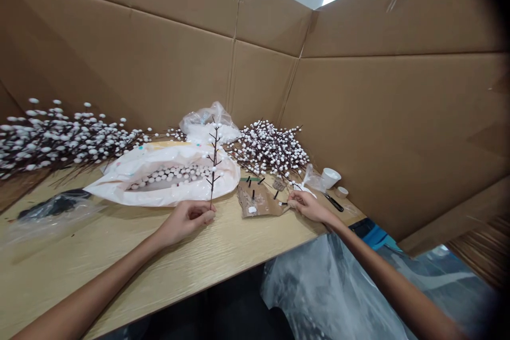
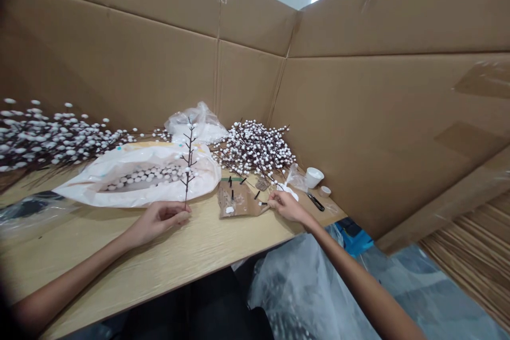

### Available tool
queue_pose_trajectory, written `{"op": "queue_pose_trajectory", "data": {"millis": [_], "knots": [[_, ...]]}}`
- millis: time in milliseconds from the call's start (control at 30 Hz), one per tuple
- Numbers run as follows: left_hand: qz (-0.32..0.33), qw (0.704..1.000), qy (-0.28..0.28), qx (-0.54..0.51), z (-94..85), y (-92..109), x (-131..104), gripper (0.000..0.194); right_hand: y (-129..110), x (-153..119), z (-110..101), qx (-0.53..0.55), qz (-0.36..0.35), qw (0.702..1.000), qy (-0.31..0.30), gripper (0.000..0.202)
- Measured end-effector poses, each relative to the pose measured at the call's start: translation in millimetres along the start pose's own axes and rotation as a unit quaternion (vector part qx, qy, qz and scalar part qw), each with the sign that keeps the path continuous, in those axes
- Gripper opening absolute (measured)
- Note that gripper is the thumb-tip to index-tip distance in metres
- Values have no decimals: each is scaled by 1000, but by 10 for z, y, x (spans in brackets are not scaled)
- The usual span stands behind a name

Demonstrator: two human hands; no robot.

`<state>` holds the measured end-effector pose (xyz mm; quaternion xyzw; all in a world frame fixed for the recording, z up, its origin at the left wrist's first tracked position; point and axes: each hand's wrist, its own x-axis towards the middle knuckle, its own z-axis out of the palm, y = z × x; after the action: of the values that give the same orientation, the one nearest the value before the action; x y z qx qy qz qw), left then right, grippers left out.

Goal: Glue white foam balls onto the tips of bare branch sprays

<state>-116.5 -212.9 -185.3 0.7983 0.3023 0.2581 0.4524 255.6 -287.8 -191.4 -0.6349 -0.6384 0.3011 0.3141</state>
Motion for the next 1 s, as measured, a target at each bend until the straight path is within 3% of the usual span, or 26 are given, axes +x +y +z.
{"op": "queue_pose_trajectory", "data": {"millis": [200,367,700,1000], "knots": [[0,1000,6,-16,10,-33,-2,31,-108,-56,-122,113,59,991,-49,33],[-1,1000,6,-24,11,-72,-10,31,-237,-63,-219,236,75,968,-46,35],[1,999,-2,-35,13,-118,-7,29,-486,-15,-225,490,79,868,-33,22],[4,999,1,-35,29,-84,-25,29,-830,-72,-98,581,97,806,-50,14]]}}
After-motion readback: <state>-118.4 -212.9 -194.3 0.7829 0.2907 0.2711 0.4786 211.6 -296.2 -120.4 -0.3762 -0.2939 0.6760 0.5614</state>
